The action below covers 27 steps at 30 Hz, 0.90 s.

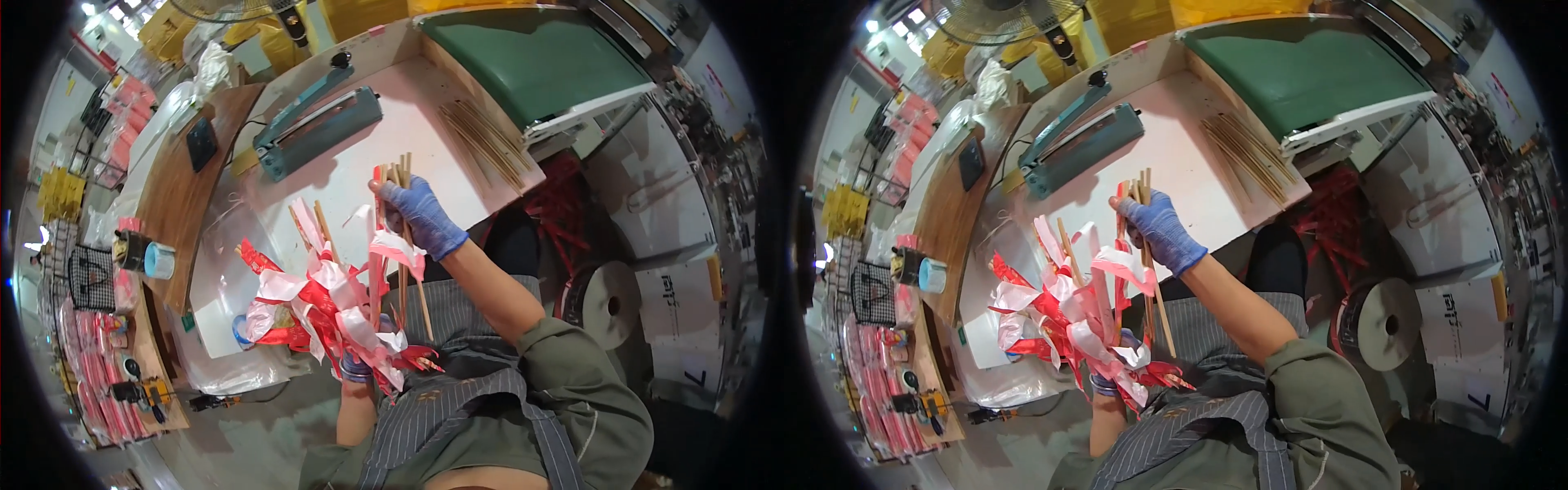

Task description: Assembling bundles of red plastic strips onto wooden sticks at a manufacturing workstation.

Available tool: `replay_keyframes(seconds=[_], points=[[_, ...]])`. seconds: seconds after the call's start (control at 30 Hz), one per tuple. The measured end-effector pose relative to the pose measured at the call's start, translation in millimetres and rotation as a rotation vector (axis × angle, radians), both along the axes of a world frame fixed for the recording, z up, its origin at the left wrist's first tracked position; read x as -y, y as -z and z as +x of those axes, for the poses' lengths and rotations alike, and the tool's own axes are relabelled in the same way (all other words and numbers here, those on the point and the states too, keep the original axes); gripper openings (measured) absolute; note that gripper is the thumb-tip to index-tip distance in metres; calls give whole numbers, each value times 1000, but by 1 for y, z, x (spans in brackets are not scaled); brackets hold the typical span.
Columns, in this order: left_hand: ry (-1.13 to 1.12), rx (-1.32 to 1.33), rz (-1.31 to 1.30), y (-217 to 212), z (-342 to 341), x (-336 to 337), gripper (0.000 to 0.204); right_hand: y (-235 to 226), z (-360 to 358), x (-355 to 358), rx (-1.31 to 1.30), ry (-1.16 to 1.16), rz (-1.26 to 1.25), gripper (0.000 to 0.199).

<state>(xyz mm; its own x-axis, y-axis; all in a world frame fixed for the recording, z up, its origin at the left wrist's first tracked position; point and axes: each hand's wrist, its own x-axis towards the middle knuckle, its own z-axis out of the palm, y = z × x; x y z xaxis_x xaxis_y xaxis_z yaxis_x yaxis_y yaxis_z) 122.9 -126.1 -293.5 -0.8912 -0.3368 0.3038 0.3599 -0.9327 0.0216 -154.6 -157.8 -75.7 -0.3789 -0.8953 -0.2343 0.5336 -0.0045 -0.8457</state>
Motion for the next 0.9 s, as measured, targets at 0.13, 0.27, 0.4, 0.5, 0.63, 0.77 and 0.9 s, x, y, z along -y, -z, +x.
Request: replay_keyframes(seconds=[0.13,0.27,0.4,0.5,0.63,0.77,0.9], points=[[-324,818,-138,-22,-6,-12,79,27,-25,12,164,-99,25,26],[-515,1144,-777,-20,11,-7,34,58,-60,47,-288,163,207,31],[-396,1150,-737,-22,31,-11,31,96,-141,91,-607,227,484,29],[-308,947,-425,-96,2,-17,30,116,-181,116,-1317,229,636,23],[-420,794,-441,-118,-31,-13,30,105,-185,117,-1534,278,806,30],[-549,918,-630,-104,-35,7,30,96,-113,40,-1503,417,42,50],[-561,867,-512,-83,-52,43,49,44,4,-88,-631,-432,-122,96]])
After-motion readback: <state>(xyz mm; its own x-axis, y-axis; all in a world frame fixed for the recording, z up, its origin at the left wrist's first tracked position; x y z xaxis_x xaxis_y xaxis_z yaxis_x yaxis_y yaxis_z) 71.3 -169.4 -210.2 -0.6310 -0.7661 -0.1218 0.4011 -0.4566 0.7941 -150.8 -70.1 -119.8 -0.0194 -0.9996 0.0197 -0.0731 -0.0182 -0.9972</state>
